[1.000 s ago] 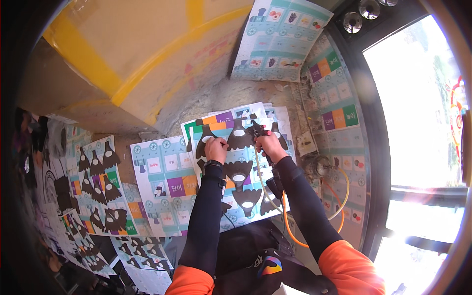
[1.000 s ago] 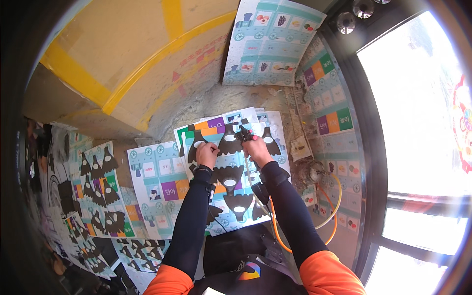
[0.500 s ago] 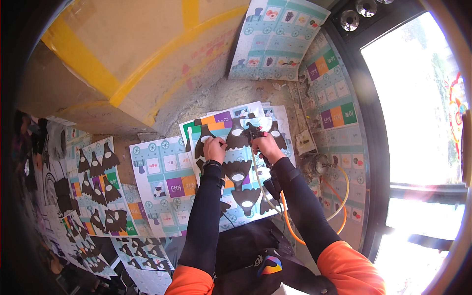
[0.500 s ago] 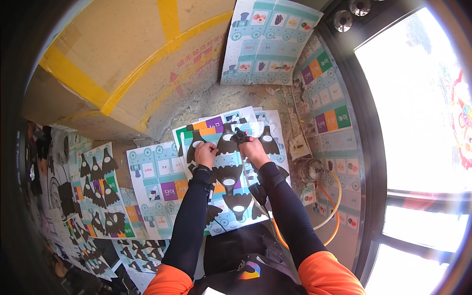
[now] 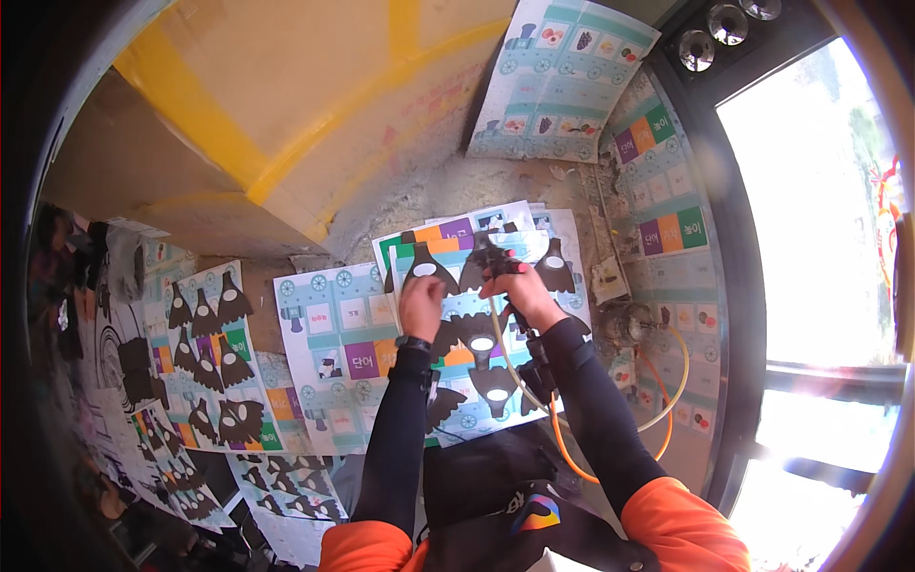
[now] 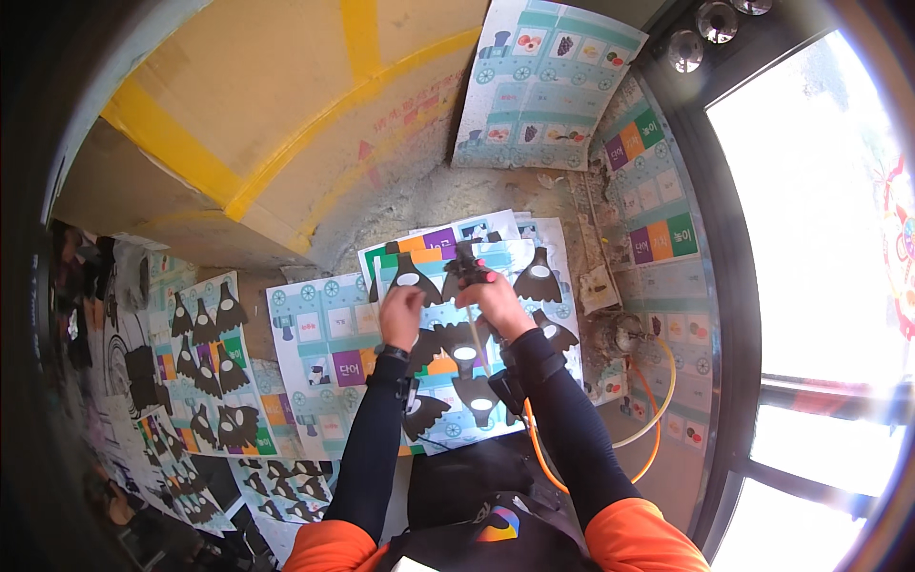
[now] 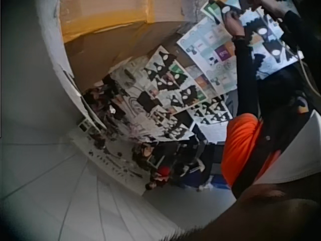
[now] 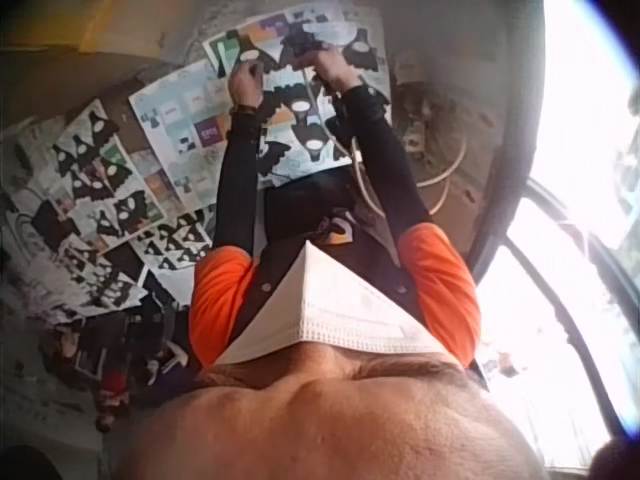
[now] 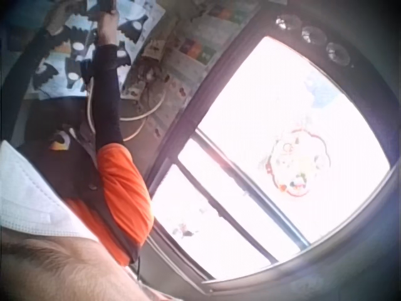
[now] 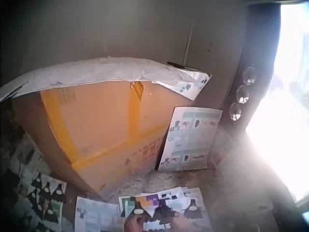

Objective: Printing patterns onto shoe components using a manual heat-press or printing tool.

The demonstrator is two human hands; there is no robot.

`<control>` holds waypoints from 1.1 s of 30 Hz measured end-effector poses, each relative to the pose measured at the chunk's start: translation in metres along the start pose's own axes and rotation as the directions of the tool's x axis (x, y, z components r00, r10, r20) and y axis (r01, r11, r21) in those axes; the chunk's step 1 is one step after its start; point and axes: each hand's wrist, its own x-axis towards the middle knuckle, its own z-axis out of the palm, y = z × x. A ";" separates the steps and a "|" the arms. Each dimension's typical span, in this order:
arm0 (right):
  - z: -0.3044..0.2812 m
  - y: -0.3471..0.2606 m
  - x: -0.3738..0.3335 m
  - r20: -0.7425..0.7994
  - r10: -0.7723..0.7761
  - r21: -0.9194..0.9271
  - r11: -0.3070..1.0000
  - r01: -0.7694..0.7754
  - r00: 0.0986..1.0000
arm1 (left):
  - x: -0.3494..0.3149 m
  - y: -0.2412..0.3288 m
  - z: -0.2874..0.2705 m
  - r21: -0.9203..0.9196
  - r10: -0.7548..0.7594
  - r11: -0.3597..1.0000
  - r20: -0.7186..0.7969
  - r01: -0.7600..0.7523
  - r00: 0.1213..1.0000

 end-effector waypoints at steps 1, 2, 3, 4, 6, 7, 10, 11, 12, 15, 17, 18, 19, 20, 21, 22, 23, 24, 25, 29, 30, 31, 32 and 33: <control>0.011 -0.004 -0.001 0.023 -0.030 -0.017 0.999 0.030 0.999 | -0.001 -0.009 -0.014 0.144 0.020 0.990 -0.067 -0.010 0.998; 0.023 -0.007 0.002 0.067 -0.025 -0.044 0.999 0.028 0.997 | 0.000 -0.020 -0.026 0.148 0.018 0.989 -0.072 -0.007 0.997; 0.033 -0.003 0.009 0.074 -0.012 -0.076 0.997 0.018 0.997 | 0.001 -0.031 -0.035 0.188 0.008 0.982 -0.046 0.000 0.999; 0.043 0.002 0.018 0.080 0.001 -0.109 0.994 0.007 0.997 | 0.002 -0.040 -0.039 0.226 -0.003 0.974 -0.019 0.007 1.000; 0.061 0.008 0.026 0.056 0.002 -0.160 0.987 0.007 0.998 | 0.001 -0.048 -0.043 0.221 -0.028 0.975 0.004 0.026 1.000; 0.067 0.009 0.031 0.031 0.002 -0.163 0.987 0.003 1.000 | 0.004 -0.052 -0.043 0.196 -0.059 0.979 0.021 0.054 0.998; 0.080 0.018 0.041 -0.039 -0.092 -0.224 0.971 0.081 0.995 | 0.006 -0.058 -0.042 0.170 -0.098 0.981 0.026 0.093 0.995; 0.080 0.020 0.044 -0.056 -0.064 -0.255 0.966 0.048 0.996 | 0.006 -0.057 -0.041 0.155 -0.117 0.982 0.037 0.110 0.992; 0.080 0.021 0.046 -0.074 -0.037 -0.285 0.958 0.015 0.997 | 0.007 -0.057 -0.040 0.141 -0.134 0.982 0.048 0.126 0.990; 0.082 0.025 0.049 -0.067 -0.030 -0.301 0.953 0.008 0.997 | 0.007 -0.058 -0.041 0.127 -0.121 0.985 0.047 0.114 0.992; 0.080 0.025 0.046 -0.008 -0.001 -0.277 0.961 -0.001 1.000 | 0.007 -0.059 -0.042 0.119 -0.128 0.985 0.046 0.122 0.991; 0.080 0.023 0.043 0.051 0.025 -0.249 0.968 -0.011 0.998 | 0.007 -0.061 -0.043 0.114 -0.131 0.986 0.048 0.125 0.990; 0.081 0.023 0.043 0.056 0.026 -0.252 0.968 -0.011 0.998 | 0.006 -0.062 -0.044 0.115 -0.135 0.985 0.044 0.129 0.990; 0.079 0.024 0.043 0.060 0.032 -0.275 0.961 -0.014 0.998 | 0.007 -0.060 -0.043 0.107 -0.132 0.986 0.049 0.127 0.990; 0.077 0.025 0.043 0.063 0.039 -0.297 0.955 -0.018 0.997 | 0.007 -0.059 -0.042 0.100 -0.130 0.987 0.054 0.124 0.990; 0.076 0.027 0.043 0.061 0.037 -0.297 0.955 -0.017 0.997 | 0.007 -0.058 -0.042 0.099 -0.128 0.988 0.054 0.122 0.990; 0.076 0.028 0.044 0.011 0.010 -0.342 0.940 -0.006 1.000 | 0.008 -0.058 -0.042 0.112 -0.129 0.986 0.056 0.122 0.990; 0.075 0.030 0.045 -0.039 -0.019 -0.387 0.922 0.002 0.999 | 0.008 -0.058 -0.042 0.126 -0.129 0.985 0.058 0.121 0.990; 0.074 0.031 0.047 -0.041 -0.020 -0.386 0.923 0.003 0.999 | 0.008 -0.058 -0.042 0.125 -0.126 0.985 0.059 0.118 0.990; 0.074 0.025 0.045 -0.096 0.011 -0.357 0.933 -0.045 0.995 | 0.008 -0.060 -0.042 0.127 -0.132 0.984 0.065 0.123 0.989; 0.076 0.022 0.043 -0.062 -0.012 -0.320 0.947 -0.009 0.998 | 0.008 -0.061 -0.042 0.124 -0.136 0.984 0.060 0.128 0.989; 0.079 0.019 0.041 -0.070 -0.053 -0.295 0.955 0.030 0.996 | 0.007 -0.063 -0.042 0.126 -0.136 0.984 0.060 0.128 0.989; 0.080 0.018 0.042 -0.073 -0.053 -0.293 0.956 0.029 0.996 | 0.008 -0.062 -0.042 0.130 -0.138 0.983 0.068 0.128 0.988; 0.080 0.017 0.042 -0.082 -0.051 -0.291 0.956 0.025 0.995 | 0.008 -0.061 -0.042 0.133 -0.141 0.983 0.076 0.130 0.987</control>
